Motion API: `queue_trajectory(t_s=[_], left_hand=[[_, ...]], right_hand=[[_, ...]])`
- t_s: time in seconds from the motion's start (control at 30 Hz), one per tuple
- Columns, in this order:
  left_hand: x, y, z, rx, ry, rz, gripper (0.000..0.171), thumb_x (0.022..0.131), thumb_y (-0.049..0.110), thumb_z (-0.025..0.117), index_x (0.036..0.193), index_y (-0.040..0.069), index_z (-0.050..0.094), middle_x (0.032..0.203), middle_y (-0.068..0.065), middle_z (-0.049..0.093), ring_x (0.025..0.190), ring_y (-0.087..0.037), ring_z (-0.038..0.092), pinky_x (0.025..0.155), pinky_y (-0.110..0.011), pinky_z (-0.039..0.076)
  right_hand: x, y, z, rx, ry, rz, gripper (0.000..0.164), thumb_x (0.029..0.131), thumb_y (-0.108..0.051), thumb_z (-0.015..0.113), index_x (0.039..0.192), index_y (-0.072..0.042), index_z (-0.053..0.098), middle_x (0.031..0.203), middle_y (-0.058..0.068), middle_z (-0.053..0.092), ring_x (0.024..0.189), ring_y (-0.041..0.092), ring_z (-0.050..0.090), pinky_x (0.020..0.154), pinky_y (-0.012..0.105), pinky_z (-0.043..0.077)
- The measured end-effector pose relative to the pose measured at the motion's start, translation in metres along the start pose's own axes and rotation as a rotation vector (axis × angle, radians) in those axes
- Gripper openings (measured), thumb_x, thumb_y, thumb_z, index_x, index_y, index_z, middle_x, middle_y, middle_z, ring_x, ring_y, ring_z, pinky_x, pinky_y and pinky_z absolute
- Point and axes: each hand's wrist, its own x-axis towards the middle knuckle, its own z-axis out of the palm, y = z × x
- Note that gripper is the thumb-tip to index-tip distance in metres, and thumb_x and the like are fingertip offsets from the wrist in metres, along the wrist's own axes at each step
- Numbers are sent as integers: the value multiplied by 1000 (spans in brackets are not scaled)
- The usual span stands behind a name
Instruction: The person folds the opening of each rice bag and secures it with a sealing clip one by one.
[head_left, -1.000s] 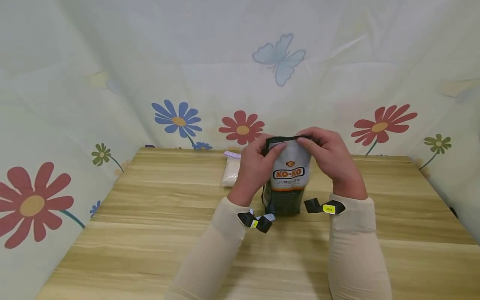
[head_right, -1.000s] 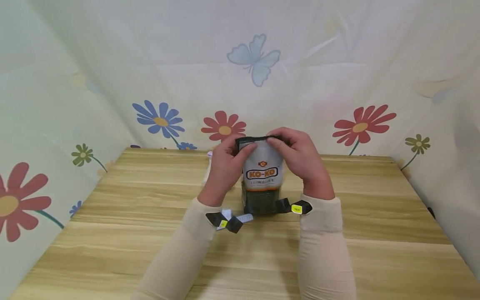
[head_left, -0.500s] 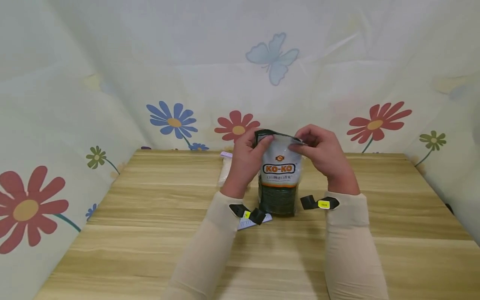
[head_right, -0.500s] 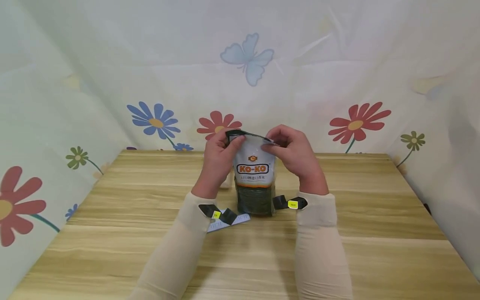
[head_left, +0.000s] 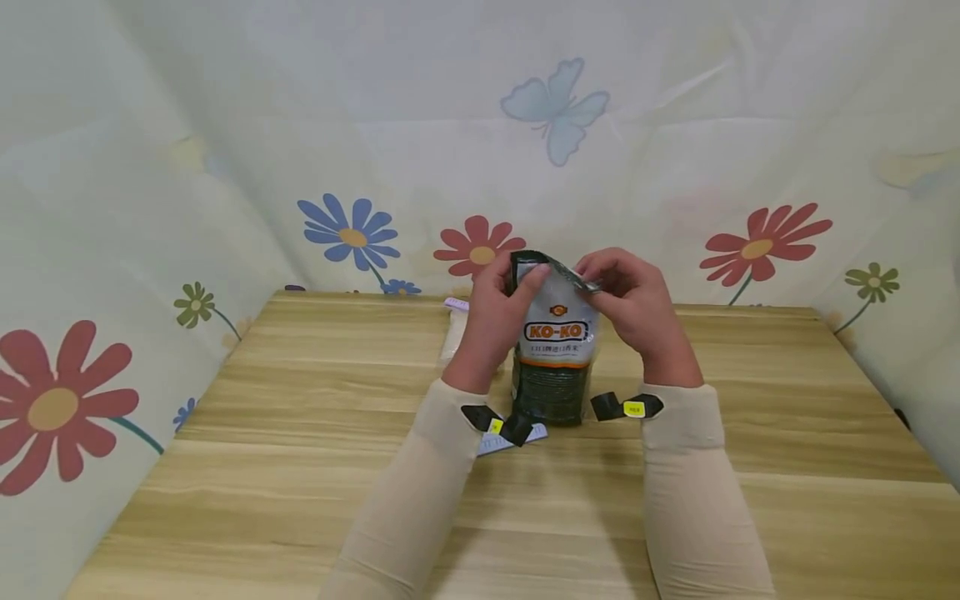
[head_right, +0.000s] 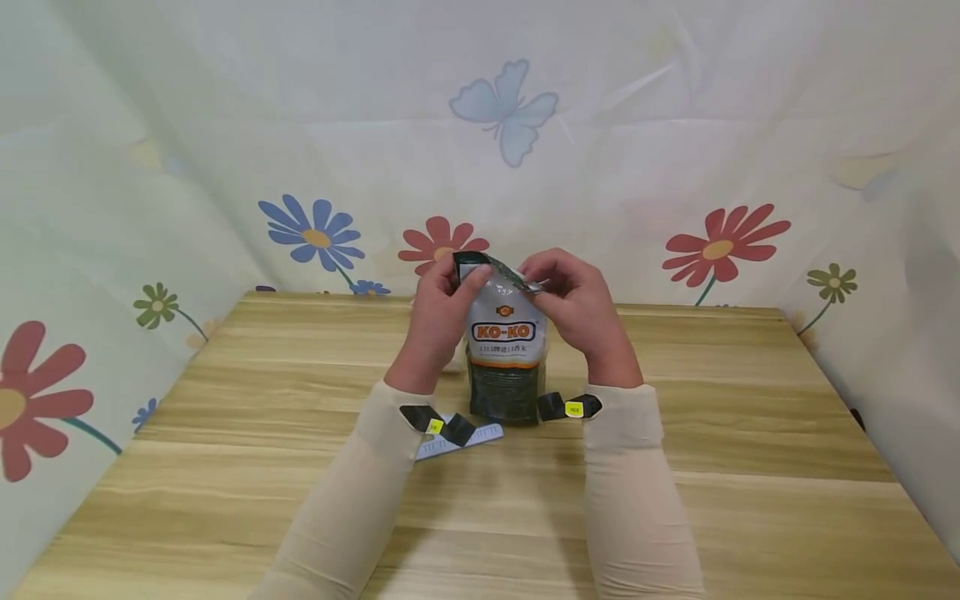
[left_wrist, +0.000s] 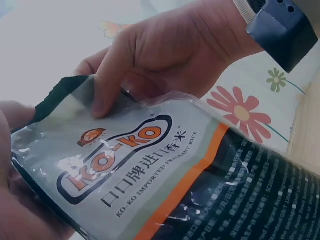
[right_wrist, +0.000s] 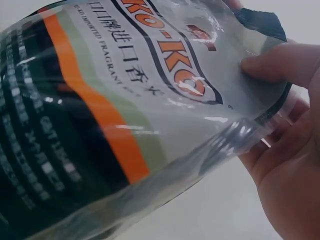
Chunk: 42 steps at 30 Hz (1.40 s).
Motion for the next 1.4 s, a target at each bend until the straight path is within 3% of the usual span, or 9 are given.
queue_trajectory(t_s=[0.2,0.4,0.57,0.87,1.03,1.13,1.27,1.4], left_hand=[[-3,2,5,-29,-6,-28,35,87,35,70,115,18,55,101,-4,63,89,-19,62,79,-33,55],[-4,2,12,6,46,-63,42,82,38,76,113,20,54,96,-3,62,86,-20,62,75,-35,55],[-4,3,12,6,63,-71,38,83,35,76,111,19,56,95,-4,64,84,-20,65,75,-35,56],[-2,2,11,-39,90,-69,27,85,26,76,105,13,65,96,-6,66,86,-18,65,76,-34,56],[-2,1,11,-51,91,-71,27,85,24,76,105,11,65,96,-7,67,86,-18,66,76,-34,57],[-2,1,11,-44,88,-90,27,85,25,75,107,12,65,97,-7,67,87,-18,66,76,-33,57],[-2,2,10,-35,85,-104,28,85,26,75,108,13,65,98,-7,67,87,-19,65,76,-32,56],[-2,2,9,-52,77,-82,29,86,23,75,109,10,64,99,-9,66,87,-19,64,76,-32,56]], right_hand=[[-2,0,-2,-38,-71,17,15,84,9,63,97,4,59,107,-6,61,90,13,60,78,21,50],[-2,-2,-4,-73,-124,9,19,84,2,70,102,5,65,110,-9,60,98,11,58,82,20,49],[-1,-2,-3,-100,-106,-9,14,87,1,67,100,5,67,107,-13,61,95,8,59,79,19,49],[-1,0,0,26,-73,-15,18,92,4,58,103,-4,70,103,-1,68,86,13,64,77,22,52],[-1,0,-1,61,-28,-22,17,95,3,53,103,7,67,105,-1,69,91,13,63,78,22,52],[0,-1,-2,63,16,6,11,92,3,59,100,10,62,102,-2,69,89,14,64,76,23,52],[1,-2,0,-25,26,83,17,91,-6,65,104,4,61,96,-4,67,84,11,64,74,22,51],[2,-4,5,-175,-40,139,23,94,-18,64,110,-2,67,93,-9,66,79,8,63,71,21,52]])
